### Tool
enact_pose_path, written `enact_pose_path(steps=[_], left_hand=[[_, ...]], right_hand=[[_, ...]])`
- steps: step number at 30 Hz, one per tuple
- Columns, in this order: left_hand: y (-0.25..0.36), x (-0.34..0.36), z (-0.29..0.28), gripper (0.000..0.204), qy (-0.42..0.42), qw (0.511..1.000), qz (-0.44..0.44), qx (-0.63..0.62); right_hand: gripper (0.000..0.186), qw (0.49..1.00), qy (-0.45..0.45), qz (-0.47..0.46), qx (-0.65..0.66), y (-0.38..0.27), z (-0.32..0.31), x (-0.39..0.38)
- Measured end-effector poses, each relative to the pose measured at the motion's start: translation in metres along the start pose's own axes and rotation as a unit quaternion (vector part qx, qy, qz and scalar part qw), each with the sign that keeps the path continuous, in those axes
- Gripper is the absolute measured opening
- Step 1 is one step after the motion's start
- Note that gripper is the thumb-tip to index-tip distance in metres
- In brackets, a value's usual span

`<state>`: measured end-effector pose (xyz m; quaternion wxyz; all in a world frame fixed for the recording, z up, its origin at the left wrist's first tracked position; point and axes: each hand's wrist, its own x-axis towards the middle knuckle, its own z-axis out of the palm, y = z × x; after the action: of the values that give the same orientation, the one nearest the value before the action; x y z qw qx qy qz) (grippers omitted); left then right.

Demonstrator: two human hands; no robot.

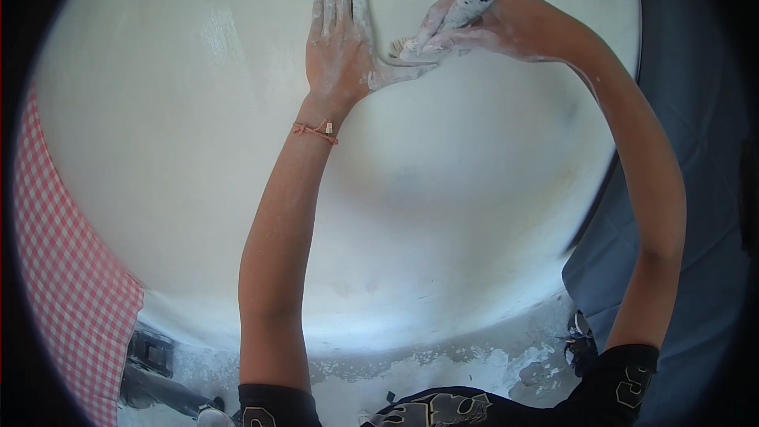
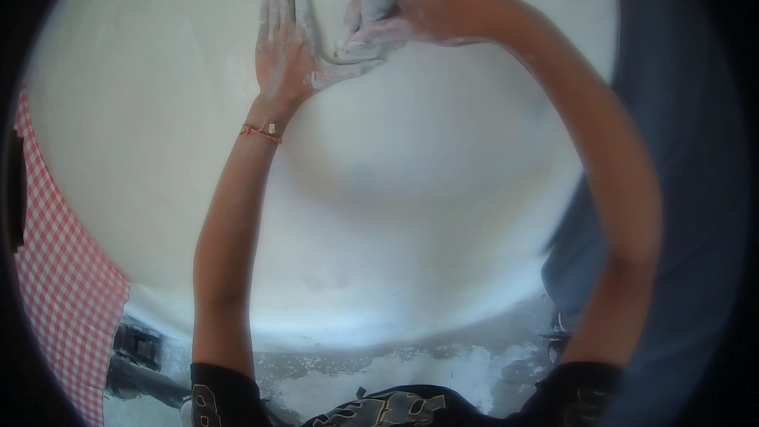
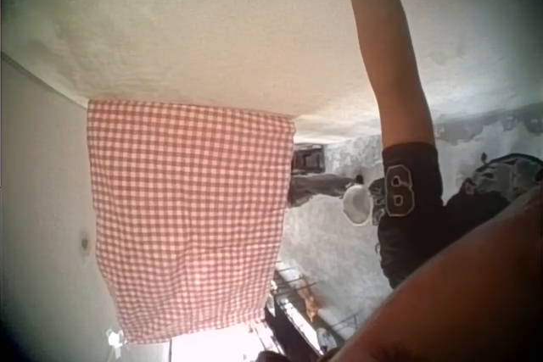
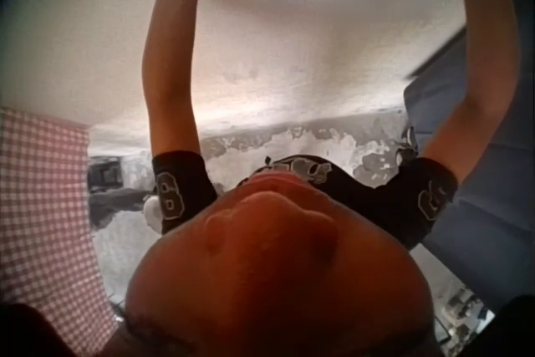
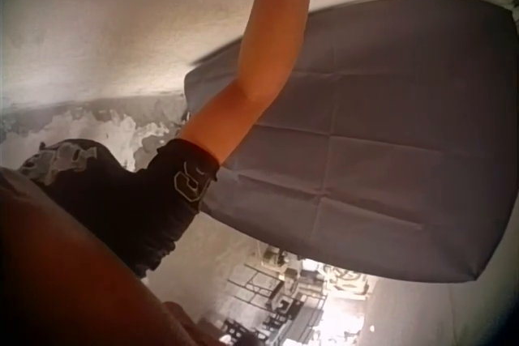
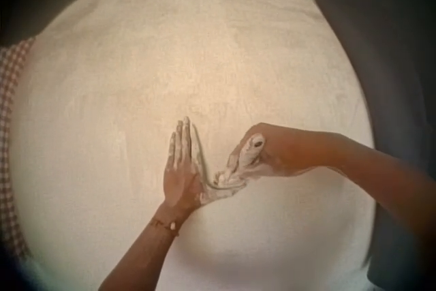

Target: The person is patching and smoothing a wall using a white filler substance and a brush.

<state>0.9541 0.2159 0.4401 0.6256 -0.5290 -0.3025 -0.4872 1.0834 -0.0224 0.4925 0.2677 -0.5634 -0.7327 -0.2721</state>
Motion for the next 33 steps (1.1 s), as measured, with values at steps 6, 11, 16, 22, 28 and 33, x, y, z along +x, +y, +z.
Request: enact_pose_path(steps=[6, 11, 16, 22, 28, 33], left_hand=[[-0.01, 0.006, 0.01, 0.152, 0.037, 0.914, -0.048, -0.402], [-0.004, 0.006, 0.014, 0.152, 0.037, 0.913, -0.058, -0.403], [-0.008, 0.002, 0.017, 0.149, 0.028, 0.917, -0.061, -0.394], [-0.012, 0.0, 0.028, 0.141, 0.051, 0.926, -0.061, -0.368], [-0.004, -0.011, 0.033, 0.132, 0.061, 0.942, -0.054, -0.325], [-0.006, -0.028, 0.025, 0.141, 0.044, 0.925, -0.044, -0.376]], right_hand=[[0.02, 0.998, -0.057, -0.014, -0.012, 0.0, -0.012, 0.093], [0.016, 0.943, 0.159, -0.154, -0.249, 0.017, 0.01, 0.111], [0.016, 0.829, 0.164, -0.228, -0.483, 0.009, 0.031, 0.076], [0.018, 0.955, 0.061, -0.175, -0.232, 0.027, 0.05, 0.036], [0.014, 0.988, 0.012, -0.13, -0.087, 0.012, 0.056, 0.008], [0.021, 0.98, -0.021, -0.155, -0.12, 0.012, 0.068, 0.004]])
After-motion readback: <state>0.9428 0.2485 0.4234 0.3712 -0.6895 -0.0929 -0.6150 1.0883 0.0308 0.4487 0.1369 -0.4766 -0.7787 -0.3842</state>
